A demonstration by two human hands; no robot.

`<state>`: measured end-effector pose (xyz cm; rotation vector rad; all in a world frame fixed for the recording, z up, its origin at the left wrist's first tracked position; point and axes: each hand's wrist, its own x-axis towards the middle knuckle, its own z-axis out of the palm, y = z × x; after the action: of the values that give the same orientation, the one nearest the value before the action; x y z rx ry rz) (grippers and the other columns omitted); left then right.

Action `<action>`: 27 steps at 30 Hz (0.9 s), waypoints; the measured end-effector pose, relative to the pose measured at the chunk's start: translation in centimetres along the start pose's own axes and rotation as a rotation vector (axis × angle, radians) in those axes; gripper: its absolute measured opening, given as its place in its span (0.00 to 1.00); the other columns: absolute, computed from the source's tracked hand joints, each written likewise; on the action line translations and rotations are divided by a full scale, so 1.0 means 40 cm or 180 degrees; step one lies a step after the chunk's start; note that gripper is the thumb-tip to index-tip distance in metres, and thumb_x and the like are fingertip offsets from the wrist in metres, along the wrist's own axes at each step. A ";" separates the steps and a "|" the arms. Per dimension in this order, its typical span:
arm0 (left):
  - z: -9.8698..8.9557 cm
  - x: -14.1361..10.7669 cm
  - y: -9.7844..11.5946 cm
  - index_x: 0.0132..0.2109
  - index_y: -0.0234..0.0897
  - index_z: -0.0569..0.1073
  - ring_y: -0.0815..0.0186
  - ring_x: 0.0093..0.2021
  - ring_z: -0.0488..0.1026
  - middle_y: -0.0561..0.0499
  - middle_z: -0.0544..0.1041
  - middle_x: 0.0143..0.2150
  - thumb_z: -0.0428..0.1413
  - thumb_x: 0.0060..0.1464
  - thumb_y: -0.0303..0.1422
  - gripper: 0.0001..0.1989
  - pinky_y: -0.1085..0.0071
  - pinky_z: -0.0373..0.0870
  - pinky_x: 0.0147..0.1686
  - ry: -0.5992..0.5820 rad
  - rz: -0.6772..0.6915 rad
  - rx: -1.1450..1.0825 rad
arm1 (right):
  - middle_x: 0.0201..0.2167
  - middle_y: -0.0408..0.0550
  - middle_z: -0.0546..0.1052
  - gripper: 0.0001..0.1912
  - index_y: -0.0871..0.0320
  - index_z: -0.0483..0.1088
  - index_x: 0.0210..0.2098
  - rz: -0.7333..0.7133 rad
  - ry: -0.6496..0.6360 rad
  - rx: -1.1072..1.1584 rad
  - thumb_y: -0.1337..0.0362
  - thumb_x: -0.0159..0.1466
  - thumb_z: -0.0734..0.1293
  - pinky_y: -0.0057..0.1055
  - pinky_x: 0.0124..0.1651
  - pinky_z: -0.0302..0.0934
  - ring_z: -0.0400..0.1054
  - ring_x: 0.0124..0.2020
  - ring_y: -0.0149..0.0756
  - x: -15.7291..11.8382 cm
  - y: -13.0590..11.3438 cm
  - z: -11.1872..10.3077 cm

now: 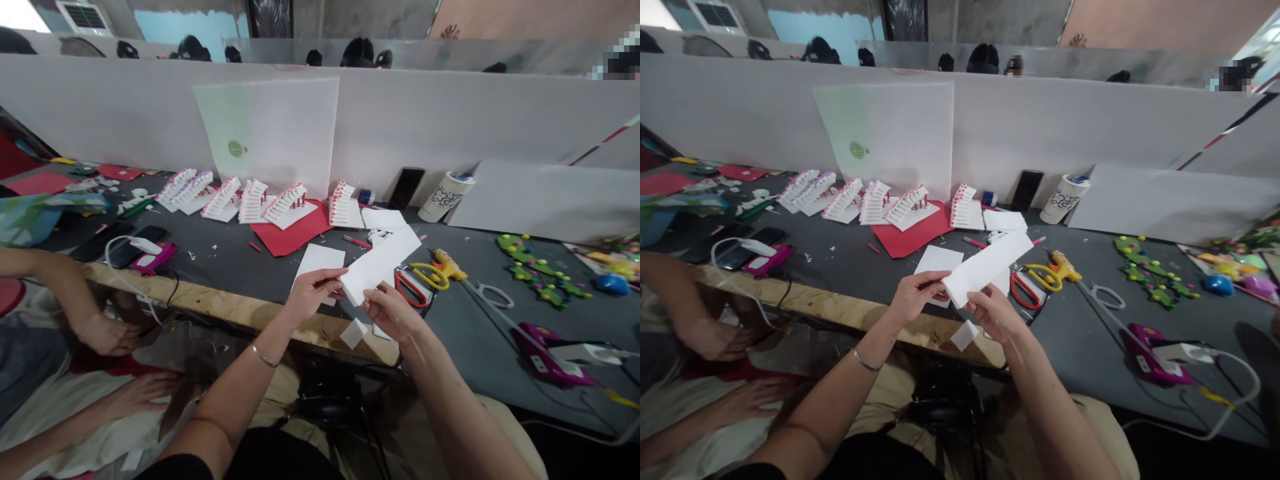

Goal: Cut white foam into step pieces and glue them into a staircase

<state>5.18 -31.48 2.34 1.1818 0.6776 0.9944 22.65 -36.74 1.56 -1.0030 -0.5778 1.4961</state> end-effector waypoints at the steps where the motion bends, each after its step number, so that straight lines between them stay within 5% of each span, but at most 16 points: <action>1: -0.001 0.000 -0.001 0.44 0.36 0.83 0.66 0.29 0.78 0.50 0.81 0.31 0.68 0.45 0.40 0.19 0.68 0.81 0.35 0.0036 0.0003 0.0003 | 0.29 0.42 0.79 0.15 0.57 0.74 0.33 -0.0007 -0.0018 0.0008 0.67 0.46 0.77 0.24 0.30 0.68 0.71 0.25 0.27 -0.001 0.000 0.001; 10: 0.025 -0.002 -0.016 0.50 0.36 0.79 0.65 0.34 0.78 0.49 0.81 0.36 0.69 0.41 0.44 0.29 0.69 0.80 0.36 0.0246 -0.0207 -0.0354 | 0.32 0.43 0.79 0.19 0.55 0.72 0.38 -0.0756 0.0232 -0.0326 0.62 0.48 0.78 0.28 0.32 0.67 0.72 0.29 0.32 0.012 0.024 0.005; 17: 0.039 -0.006 -0.035 0.39 0.32 0.80 0.64 0.33 0.78 0.46 0.82 0.34 0.69 0.40 0.47 0.24 0.71 0.78 0.31 0.0303 -0.0606 -0.0323 | 0.39 0.48 0.81 0.23 0.55 0.70 0.42 -0.1426 0.0406 -0.1036 0.55 0.51 0.77 0.37 0.43 0.69 0.75 0.40 0.40 0.013 0.045 0.016; 27: 0.023 -0.002 -0.029 0.36 0.30 0.79 0.67 0.30 0.78 0.44 0.81 0.34 0.70 0.43 0.40 0.18 0.74 0.78 0.29 0.0274 -0.0995 -0.0535 | 0.29 0.43 0.79 0.21 0.53 0.72 0.37 -0.1165 0.0385 -0.1320 0.45 0.53 0.74 0.36 0.39 0.67 0.72 0.31 0.37 0.010 0.018 -0.030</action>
<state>6.25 -32.01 1.48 0.8590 0.8035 0.8231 23.30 -36.71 0.27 -1.2177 -0.9529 1.0040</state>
